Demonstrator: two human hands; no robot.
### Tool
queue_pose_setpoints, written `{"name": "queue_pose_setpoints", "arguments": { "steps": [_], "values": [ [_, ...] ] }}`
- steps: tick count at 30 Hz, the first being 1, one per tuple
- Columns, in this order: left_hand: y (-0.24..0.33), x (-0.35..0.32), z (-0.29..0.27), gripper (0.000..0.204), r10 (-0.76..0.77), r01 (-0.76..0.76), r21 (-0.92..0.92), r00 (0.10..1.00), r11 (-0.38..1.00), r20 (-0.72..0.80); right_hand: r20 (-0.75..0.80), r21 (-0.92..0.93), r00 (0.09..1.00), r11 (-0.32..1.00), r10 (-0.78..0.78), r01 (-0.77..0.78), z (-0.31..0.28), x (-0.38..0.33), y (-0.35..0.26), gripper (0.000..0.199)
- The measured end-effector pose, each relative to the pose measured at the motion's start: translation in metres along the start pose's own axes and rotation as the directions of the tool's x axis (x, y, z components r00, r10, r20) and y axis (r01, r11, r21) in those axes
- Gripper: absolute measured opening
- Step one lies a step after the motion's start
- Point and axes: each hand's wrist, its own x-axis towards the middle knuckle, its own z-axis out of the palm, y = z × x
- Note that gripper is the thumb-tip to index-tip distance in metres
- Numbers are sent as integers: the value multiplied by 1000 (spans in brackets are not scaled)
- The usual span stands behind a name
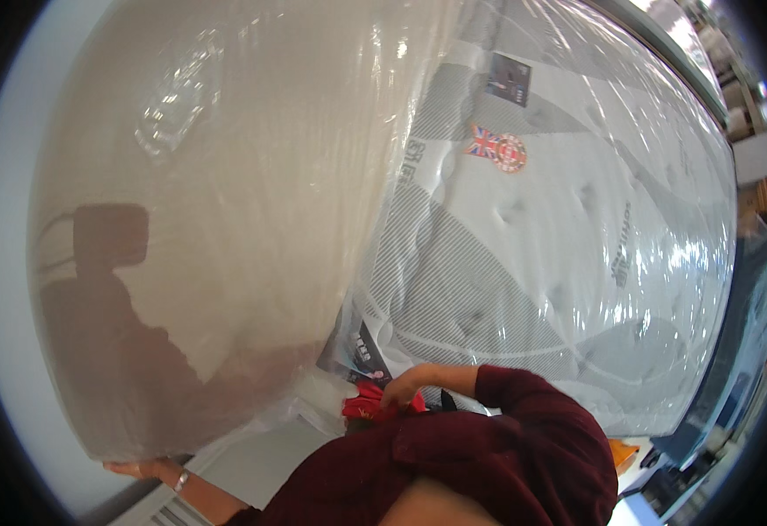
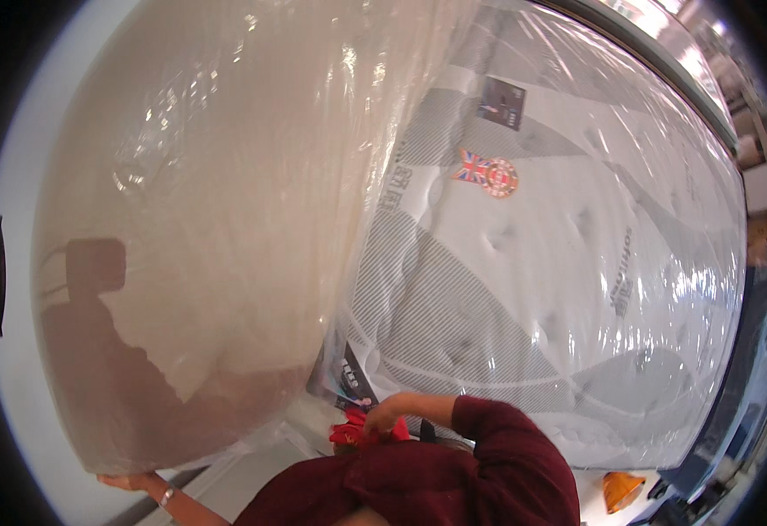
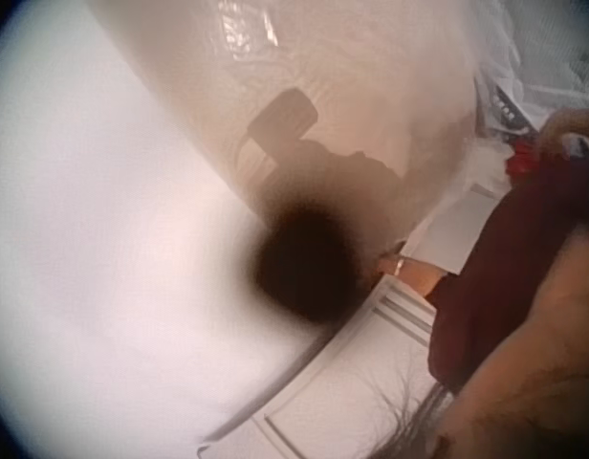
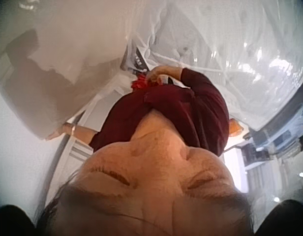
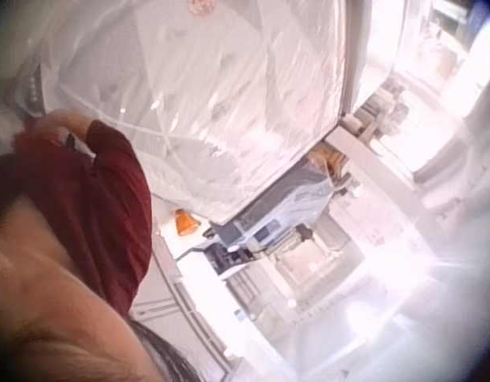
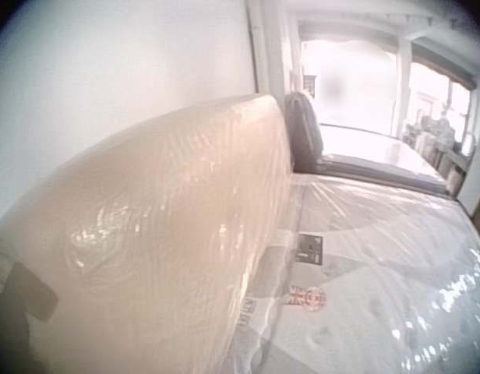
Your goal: The person wipes the plastic-wrapped surfaces of several mattresses and a headboard with a red cloth. The person moves between different mattresses, wiping the top and sides, and also cleans the headboard area.
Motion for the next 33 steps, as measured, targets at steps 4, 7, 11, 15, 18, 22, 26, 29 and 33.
{"name": "queue_pose_setpoints", "arguments": {
  "steps": [4, 7, 11, 15, 18, 22, 26, 29, 33],
  "values": [
    [-30, 11, -24, 36, 183, -192, 109, 979, 975, 87, -677, -59, 735, 992, 43, -112, -28, -60, 1, 50],
    [-26, -32, -23, 34, 395, -407, 196, 913, 892, 100, -896, 389, 155, 904, 416, -175, -46, -208, 34, 40],
    [-52, -111, -7, 32, 395, -479, 172, 841, 860, 370, -245, 639, -936, 768, 255, 42, 183, -385, 141, 22],
    [-141, -206, -41, 30, -113, -360, 384, 588, 850, 801, 398, 736, -885, -660, 242, 150, 501, -399, 68, 21],
    [-168, -246, -74, 29, -503, -504, 525, 193, 686, 843, 578, 808, -763, -333, 288, 486, 556, -286, -47, 24],
    [-187, -286, -92, 28, -760, -719, 404, -263, 566, 595, 710, 680, -688, 107, 152, 725, 596, -245, -36, 26],
    [-132, -351, -48, 28, -465, -505, 190, -500, 842, 731, 467, 449, -851, 765, 239, 461, 546, -252, 46, 35],
    [-28, -461, 34, 27, 215, -145, -289, -385, 946, 897, -19, 138, -866, 859, 500, 493, 300, -275, -28, 38],
    [-2, -616, 99, 40, 446, -378, -491, -206, 785, 871, -834, 171, -481, 955, 271, 241, 44, -311, -77, 33]
  ]
}}
